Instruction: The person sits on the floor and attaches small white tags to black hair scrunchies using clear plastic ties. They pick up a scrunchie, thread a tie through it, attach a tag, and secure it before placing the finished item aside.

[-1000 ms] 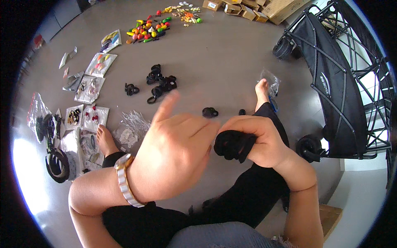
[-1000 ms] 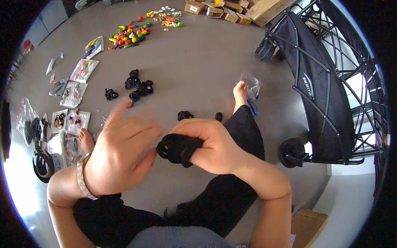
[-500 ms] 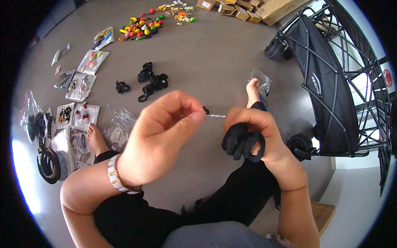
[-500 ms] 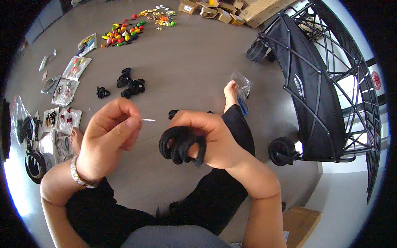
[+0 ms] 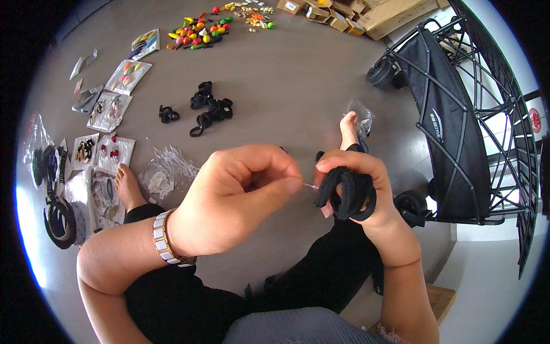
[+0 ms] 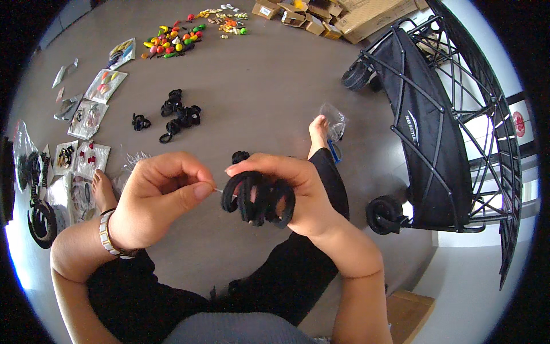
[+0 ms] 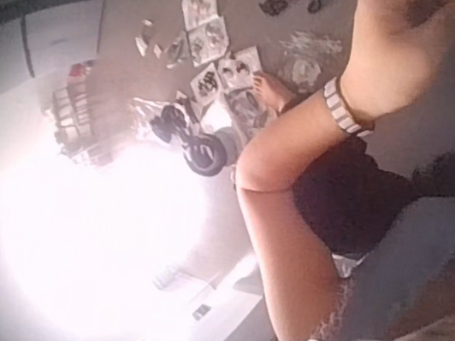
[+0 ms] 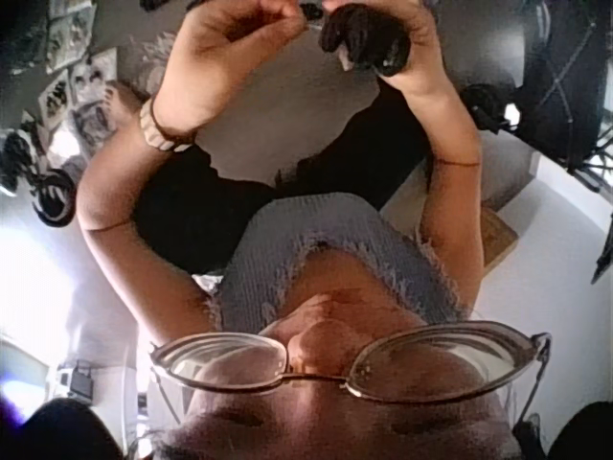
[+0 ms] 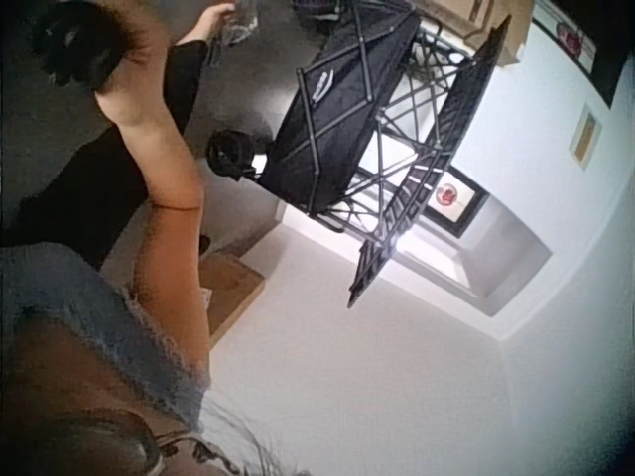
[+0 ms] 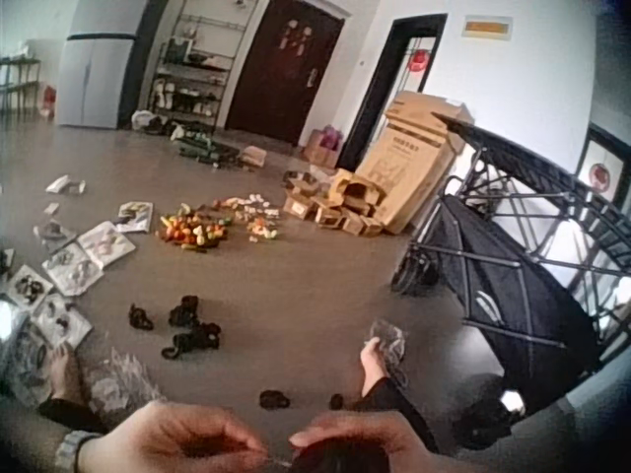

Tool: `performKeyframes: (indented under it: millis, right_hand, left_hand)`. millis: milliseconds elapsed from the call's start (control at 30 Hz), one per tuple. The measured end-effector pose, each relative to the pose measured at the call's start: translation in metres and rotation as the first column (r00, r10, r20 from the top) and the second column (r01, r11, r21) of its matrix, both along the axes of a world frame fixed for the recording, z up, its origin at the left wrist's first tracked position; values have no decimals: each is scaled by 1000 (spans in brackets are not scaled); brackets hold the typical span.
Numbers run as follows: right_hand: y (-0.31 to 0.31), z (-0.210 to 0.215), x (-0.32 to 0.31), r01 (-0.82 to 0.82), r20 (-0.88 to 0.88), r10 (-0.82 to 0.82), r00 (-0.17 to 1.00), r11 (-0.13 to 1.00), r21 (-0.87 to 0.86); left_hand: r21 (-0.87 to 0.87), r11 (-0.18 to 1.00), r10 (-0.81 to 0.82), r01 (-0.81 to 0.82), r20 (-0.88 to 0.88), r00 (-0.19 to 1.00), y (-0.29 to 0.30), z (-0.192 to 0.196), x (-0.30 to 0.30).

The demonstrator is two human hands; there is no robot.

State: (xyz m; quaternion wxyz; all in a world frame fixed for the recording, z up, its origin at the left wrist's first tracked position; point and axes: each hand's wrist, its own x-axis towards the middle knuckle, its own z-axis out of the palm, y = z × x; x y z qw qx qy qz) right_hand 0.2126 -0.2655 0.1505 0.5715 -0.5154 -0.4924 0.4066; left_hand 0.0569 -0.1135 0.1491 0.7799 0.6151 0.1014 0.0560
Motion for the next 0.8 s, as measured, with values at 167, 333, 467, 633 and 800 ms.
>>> performKeyframes:
  millis: [167,333,467,633,800]
  right_hand:
    - [0,-2,-3,19,68,-18,998,1000,-4]
    - [3,-2,-12,94,162,-101,982,994,46]
    - [5,-2,-14,87,142,-99,985,992,92]
    - [9,-1,-19,146,265,-170,949,983,108]
    - [13,-3,-21,148,308,-148,940,989,22]
  left_hand:
    - [112,993,32,-41,84,996,-7,2,0]
    - [324,939,28,-118,270,962,-10,-6,4]
    - [273,958,9,-91,287,958,-14,-5,4]
    - [456,853,96,-254,342,935,-25,-13,14]
    - [378,898,101,-225,321,942,-18,-15,12]
